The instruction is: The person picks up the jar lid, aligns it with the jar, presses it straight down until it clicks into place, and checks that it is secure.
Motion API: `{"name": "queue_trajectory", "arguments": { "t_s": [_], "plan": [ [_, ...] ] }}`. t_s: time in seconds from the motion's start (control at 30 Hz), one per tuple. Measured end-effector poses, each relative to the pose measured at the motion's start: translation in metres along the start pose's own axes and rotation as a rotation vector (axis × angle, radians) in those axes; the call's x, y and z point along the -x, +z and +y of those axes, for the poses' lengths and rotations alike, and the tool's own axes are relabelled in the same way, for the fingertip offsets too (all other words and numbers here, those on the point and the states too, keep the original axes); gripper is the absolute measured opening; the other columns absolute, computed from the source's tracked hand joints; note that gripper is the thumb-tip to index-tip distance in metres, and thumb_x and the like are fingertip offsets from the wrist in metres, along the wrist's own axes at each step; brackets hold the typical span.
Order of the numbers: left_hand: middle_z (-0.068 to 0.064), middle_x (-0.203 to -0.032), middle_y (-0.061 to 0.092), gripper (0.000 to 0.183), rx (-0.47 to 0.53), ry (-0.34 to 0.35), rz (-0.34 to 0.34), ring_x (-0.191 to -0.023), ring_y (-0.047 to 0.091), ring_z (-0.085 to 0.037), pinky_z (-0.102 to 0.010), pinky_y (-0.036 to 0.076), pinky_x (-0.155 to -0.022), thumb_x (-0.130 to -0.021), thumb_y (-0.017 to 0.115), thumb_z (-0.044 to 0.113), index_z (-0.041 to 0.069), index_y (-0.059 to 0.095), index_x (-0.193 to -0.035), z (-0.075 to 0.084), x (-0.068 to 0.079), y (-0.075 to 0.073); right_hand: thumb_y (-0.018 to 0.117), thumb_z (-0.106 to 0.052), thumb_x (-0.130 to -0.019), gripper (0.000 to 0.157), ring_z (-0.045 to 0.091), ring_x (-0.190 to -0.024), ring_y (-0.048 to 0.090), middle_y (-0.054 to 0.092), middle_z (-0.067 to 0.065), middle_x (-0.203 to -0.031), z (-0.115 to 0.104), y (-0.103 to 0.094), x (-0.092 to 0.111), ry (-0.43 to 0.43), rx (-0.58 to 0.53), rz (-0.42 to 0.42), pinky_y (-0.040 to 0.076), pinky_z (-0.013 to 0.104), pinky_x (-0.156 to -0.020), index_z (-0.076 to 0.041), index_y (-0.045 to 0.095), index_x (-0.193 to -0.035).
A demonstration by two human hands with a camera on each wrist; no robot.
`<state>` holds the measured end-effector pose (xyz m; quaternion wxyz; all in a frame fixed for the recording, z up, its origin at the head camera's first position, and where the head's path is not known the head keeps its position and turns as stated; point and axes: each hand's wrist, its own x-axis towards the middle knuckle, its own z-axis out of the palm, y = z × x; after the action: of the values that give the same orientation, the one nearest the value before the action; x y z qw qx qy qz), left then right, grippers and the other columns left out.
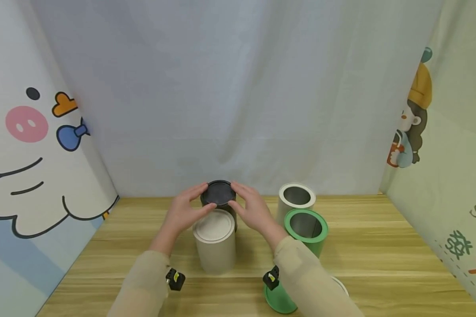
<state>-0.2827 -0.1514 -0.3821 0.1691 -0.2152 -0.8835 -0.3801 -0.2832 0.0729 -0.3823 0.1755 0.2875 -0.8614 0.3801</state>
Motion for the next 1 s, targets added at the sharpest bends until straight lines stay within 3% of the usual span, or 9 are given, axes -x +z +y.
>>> {"name": "queue_trajectory", "arguments": {
  "t_s": [0.43, 1.0],
  "plan": [
    [-0.015, -0.148, 0.047, 0.066, 0.052, -0.117, -0.088, -0.135, 0.043, -0.038, -0.057, 0.037, -0.108, -0.088, 0.077, 0.029, 0.004, 0.052, -0.143, -0.013, -0.006, 0.001, 0.062, -0.012, -0.098, 0.048, 0.039, -0.135, 0.042, 0.048, 0.022, -0.145, 0.006, 0.009, -0.009, 0.071, -0.014, -0.070, 0.034, 0.050, -0.112, 0.006, 0.050, -0.141],
    [-0.019, -0.146, 0.048, 0.066, 0.095, -0.122, -0.126, -0.135, 0.043, -0.040, -0.056, 0.037, -0.109, -0.088, 0.077, 0.026, 0.001, 0.051, -0.143, -0.027, -0.016, 0.008, 0.060, -0.013, -0.099, 0.047, 0.038, -0.136, 0.042, 0.049, 0.021, -0.145, 0.013, 0.014, -0.014, 0.130, 0.029, -0.118, 0.032, 0.048, -0.114, 0.006, 0.050, -0.140]
  ]
}}
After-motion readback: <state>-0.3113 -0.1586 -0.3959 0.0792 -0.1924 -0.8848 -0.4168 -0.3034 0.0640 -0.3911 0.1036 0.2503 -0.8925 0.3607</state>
